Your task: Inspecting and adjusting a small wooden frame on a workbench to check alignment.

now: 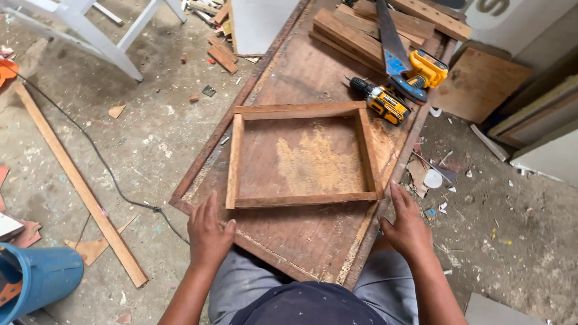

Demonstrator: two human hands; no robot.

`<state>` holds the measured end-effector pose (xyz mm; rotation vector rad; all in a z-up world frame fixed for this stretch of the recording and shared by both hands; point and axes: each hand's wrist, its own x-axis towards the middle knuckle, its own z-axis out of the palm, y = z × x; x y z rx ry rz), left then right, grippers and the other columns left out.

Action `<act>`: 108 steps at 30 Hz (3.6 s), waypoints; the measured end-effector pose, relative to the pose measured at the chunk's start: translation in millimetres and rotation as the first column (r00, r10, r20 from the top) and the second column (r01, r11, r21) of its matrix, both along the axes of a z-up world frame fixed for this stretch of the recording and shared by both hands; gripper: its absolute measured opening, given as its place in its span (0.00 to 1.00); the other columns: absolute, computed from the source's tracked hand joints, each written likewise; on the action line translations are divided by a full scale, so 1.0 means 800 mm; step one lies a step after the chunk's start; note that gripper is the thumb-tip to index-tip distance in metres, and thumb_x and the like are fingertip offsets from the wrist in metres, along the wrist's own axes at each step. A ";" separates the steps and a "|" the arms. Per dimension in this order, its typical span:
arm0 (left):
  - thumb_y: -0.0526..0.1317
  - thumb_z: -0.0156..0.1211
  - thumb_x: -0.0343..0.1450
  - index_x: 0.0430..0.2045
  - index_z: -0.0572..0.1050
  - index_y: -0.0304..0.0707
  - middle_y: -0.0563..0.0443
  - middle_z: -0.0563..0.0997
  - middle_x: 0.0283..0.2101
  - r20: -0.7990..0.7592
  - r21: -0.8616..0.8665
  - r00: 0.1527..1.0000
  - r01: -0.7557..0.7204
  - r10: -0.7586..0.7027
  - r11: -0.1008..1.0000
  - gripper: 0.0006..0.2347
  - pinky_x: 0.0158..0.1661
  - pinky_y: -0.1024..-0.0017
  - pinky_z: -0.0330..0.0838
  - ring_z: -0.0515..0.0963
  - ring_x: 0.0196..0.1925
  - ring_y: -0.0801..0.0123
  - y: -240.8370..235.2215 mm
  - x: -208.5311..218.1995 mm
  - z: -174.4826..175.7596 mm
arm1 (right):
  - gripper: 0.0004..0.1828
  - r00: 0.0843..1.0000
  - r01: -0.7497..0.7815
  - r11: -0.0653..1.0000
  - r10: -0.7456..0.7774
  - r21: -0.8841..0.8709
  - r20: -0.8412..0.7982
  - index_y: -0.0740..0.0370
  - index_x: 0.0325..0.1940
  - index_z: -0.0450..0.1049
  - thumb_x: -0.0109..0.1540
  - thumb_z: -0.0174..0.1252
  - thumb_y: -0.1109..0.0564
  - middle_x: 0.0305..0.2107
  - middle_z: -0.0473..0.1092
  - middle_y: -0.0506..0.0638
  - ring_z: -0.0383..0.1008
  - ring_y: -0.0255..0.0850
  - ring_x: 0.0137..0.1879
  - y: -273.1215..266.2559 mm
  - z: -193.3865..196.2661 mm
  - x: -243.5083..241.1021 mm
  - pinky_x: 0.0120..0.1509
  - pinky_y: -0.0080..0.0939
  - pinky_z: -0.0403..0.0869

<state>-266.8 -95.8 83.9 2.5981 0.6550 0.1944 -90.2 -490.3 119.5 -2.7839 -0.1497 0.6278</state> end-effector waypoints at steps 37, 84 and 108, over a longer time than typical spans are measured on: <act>0.55 0.68 0.64 0.33 0.80 0.52 0.59 0.79 0.41 0.349 0.122 0.932 0.055 -0.094 0.991 0.13 0.52 0.63 0.67 0.77 0.51 0.61 0.060 0.004 -0.144 | 0.52 0.991 -0.001 0.995 0.014 -0.100 0.134 0.49 0.84 0.43 0.61 0.63 0.47 0.69 0.62 0.59 0.61 0.52 0.76 0.055 -0.008 -0.028 0.60 0.65 0.77; 0.55 0.71 0.65 0.25 0.74 0.47 0.57 0.79 0.41 0.456 0.147 0.882 0.059 -0.120 0.987 0.16 0.51 0.60 0.67 0.78 0.49 0.58 0.048 0.005 -0.113 | 0.51 0.984 0.026 1.000 -0.024 -0.008 0.178 0.44 0.84 0.41 0.63 0.60 0.43 0.71 0.61 0.50 0.69 0.53 0.69 0.019 -0.041 -0.031 0.64 0.61 0.74; 0.56 0.71 0.65 0.25 0.75 0.49 0.59 0.80 0.41 0.448 0.148 0.888 0.037 -0.100 0.988 0.15 0.52 0.61 0.65 0.78 0.50 0.61 0.047 0.005 -0.116 | 0.50 0.983 0.043 0.993 -0.023 -0.105 0.185 0.35 0.84 0.41 0.62 0.56 0.37 0.71 0.62 0.42 0.78 0.52 0.60 0.014 -0.063 -0.028 0.59 0.55 0.76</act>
